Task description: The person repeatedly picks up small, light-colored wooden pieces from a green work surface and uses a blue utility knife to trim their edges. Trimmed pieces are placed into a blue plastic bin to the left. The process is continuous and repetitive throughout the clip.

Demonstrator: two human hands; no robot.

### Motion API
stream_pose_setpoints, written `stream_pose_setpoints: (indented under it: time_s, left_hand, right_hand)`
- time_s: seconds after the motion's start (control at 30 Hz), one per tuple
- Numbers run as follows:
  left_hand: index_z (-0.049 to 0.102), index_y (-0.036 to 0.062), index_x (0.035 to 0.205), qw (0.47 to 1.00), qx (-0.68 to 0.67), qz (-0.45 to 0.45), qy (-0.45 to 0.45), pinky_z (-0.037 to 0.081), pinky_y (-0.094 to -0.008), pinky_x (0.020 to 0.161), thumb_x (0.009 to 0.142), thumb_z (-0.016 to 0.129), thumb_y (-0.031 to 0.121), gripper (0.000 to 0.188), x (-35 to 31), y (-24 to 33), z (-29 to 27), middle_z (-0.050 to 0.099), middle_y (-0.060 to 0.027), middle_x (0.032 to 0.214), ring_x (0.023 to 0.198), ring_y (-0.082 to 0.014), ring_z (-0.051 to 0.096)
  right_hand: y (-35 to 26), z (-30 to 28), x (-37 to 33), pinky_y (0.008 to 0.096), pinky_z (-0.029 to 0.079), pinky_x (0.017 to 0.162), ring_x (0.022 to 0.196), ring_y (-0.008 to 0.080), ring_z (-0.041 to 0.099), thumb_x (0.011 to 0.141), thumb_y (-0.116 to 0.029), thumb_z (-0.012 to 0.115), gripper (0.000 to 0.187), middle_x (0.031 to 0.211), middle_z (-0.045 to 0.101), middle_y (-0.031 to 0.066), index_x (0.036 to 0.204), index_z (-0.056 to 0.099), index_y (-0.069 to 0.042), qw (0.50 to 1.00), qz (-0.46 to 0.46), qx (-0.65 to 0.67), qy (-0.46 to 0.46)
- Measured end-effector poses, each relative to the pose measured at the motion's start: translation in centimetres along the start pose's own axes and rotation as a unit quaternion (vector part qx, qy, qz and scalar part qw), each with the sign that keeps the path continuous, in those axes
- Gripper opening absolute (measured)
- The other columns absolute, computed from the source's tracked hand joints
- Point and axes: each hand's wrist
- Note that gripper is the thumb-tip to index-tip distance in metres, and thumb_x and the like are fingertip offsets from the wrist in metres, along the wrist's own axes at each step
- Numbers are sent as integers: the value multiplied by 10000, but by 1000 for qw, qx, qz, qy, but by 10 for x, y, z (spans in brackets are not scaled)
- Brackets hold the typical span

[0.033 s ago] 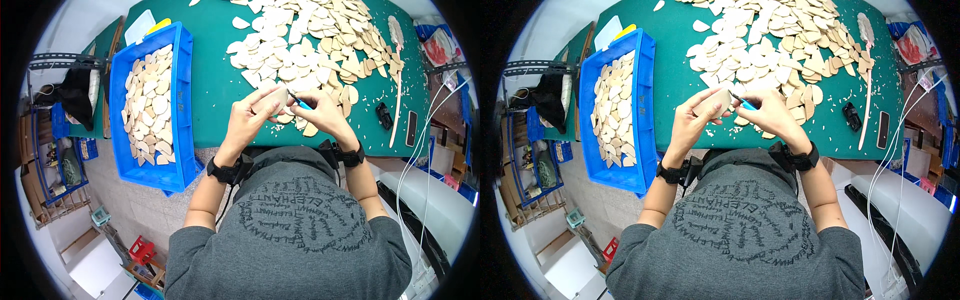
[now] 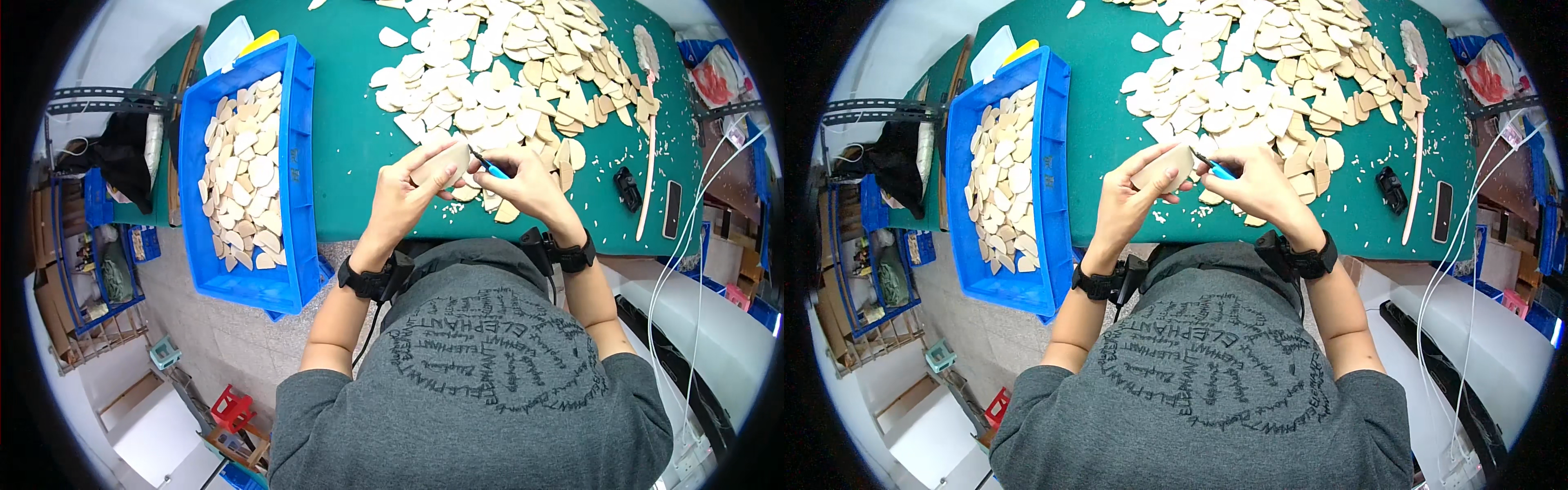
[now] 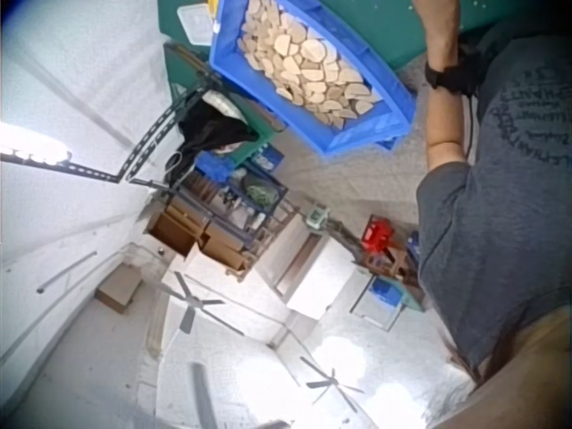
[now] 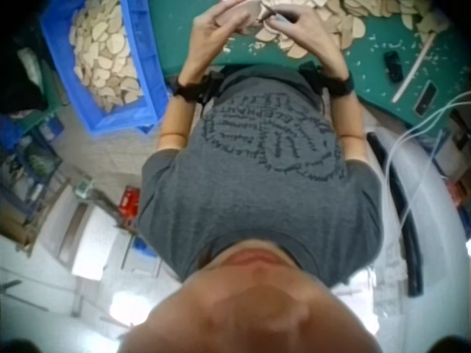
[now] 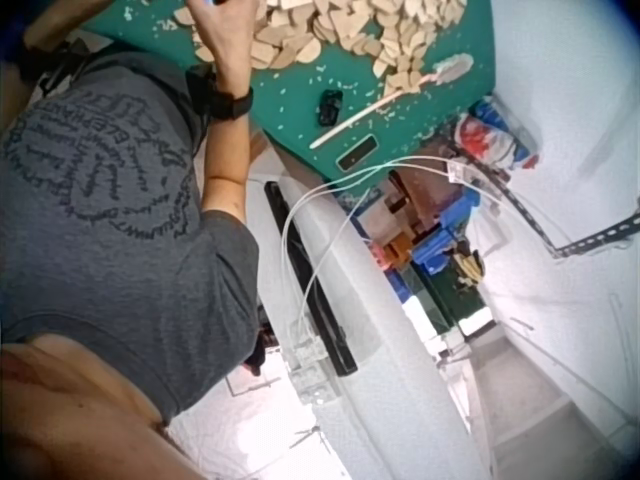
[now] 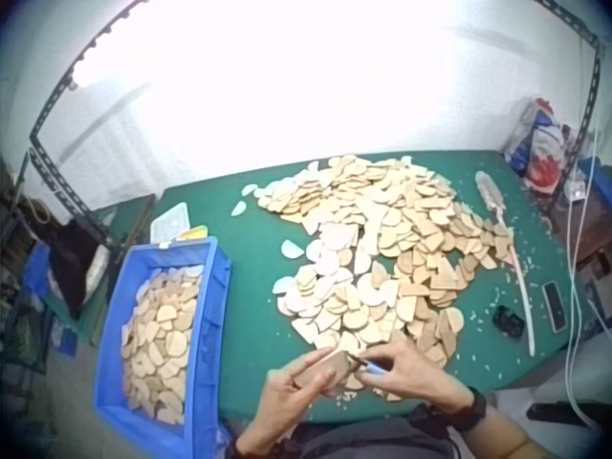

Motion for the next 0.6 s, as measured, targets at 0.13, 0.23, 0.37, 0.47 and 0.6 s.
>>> stream_pose_setpoints:
  time_s: [0.13,0.23,0.37,0.47,0.6]
  left_hand:
    - [538,-16,1239,1000,21,9,8,555,-238,626,908,599,133,368,1,-2,2,649,-154,1047,848,-200,681]
    - [539,-18,1238,999,30,8,13,553,-237,622,908,600,131,368,1,-2,1,650,-153,1044,844,-199,682]
    - [540,-19,1236,999,50,5,11,549,-236,617,906,602,129,367,3,-4,-1,651,-152,1044,839,-198,682]
    - [543,-19,1232,999,43,2,11,549,-239,619,905,603,128,363,3,-3,-2,652,-150,1040,833,-198,682]
    - [539,-14,1231,1000,-11,-12,7,548,-245,622,903,602,120,360,1,-6,-7,654,-150,1035,829,-204,682]
  right_hand:
    - [6,4,2,249,396,529,572,81,492,747,-227,664,264,641,583,39,901,699,-15,999,-20,26,13]
    - [5,5,3,244,406,541,582,80,501,746,-213,656,259,652,595,43,902,697,-10,1000,-14,20,10]
    - [12,10,5,238,421,560,597,80,518,740,-195,651,253,672,622,47,905,699,-10,999,-21,29,19]
    - [16,13,6,236,426,567,605,78,530,735,-193,652,254,679,635,48,908,701,-13,999,-15,31,21]
    - [10,16,6,235,426,565,608,68,532,748,-187,653,237,682,636,39,906,700,-17,999,-4,34,17]
Point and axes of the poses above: each hand's wrist, its own x-axis towards the middle knuckle, its own z-axis out of the palm, y = z × x
